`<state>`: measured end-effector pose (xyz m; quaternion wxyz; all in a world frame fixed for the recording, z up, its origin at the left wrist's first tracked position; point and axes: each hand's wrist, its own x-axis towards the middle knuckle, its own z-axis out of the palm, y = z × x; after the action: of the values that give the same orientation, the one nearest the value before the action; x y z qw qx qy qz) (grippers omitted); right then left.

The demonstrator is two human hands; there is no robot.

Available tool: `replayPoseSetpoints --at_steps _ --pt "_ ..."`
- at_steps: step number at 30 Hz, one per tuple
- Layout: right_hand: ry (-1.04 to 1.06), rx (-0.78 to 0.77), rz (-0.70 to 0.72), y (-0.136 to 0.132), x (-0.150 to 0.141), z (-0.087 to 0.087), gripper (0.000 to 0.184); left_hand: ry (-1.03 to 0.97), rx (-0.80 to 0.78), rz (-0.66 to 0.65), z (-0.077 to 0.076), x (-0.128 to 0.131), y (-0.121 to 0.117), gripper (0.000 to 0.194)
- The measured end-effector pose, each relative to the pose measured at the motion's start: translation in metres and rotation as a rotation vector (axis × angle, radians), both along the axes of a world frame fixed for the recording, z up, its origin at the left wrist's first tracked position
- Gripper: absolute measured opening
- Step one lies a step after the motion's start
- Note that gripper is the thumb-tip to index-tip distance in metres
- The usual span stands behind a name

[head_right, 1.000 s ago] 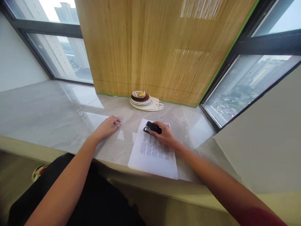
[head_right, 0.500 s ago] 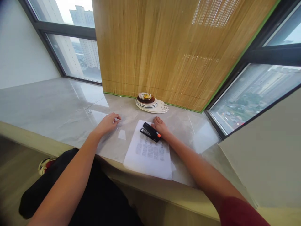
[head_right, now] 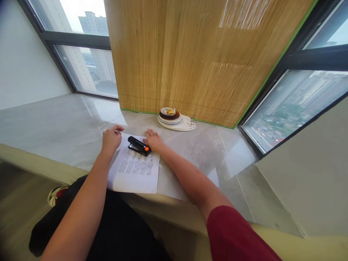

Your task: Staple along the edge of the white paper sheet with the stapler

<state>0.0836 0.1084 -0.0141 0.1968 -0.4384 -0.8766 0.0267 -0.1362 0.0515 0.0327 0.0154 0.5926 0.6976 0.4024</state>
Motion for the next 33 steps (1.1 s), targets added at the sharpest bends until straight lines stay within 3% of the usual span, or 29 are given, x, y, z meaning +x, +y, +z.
replayPoseSetpoints --at_steps 6,10,15,18,21,23,26,29,33 --pt "-0.025 -0.121 -0.016 -0.008 0.07 -0.004 0.046 0.029 -0.029 -0.145 -0.002 0.015 -0.002 0.038" --pt "0.018 -0.179 -0.055 -0.014 0.113 -0.009 0.048 0.095 -0.105 -0.414 -0.004 0.038 -0.008 0.033" --pt "0.184 -0.157 -0.098 -0.018 0.129 0.001 0.043 0.178 -0.183 -0.796 -0.01 0.067 -0.016 0.031" --pt "0.302 -0.13 -0.085 -0.025 0.128 0.018 0.051 0.213 -0.217 -0.905 -0.017 0.073 -0.017 0.052" --pt "0.338 -0.165 0.074 -0.042 0.121 0.031 0.044 0.26 -0.264 -0.942 -0.023 0.074 -0.016 0.071" --pt "0.332 -0.19 0.173 -0.057 0.115 0.033 0.039 0.293 -0.291 -0.935 -0.025 0.075 -0.016 0.07" --pt "0.342 -0.196 0.197 -0.07 0.118 0.036 0.037 0.325 -0.324 -0.911 -0.024 0.076 -0.017 0.069" --pt "0.422 -0.225 0.202 -0.07 0.151 0.048 0.036 0.344 -0.358 -0.893 -0.023 0.076 -0.017 0.073" --pt "0.386 -0.376 0.286 -0.068 0.23 0.071 0.047 0.377 -0.39 -0.86 -0.02 0.077 -0.018 0.072"
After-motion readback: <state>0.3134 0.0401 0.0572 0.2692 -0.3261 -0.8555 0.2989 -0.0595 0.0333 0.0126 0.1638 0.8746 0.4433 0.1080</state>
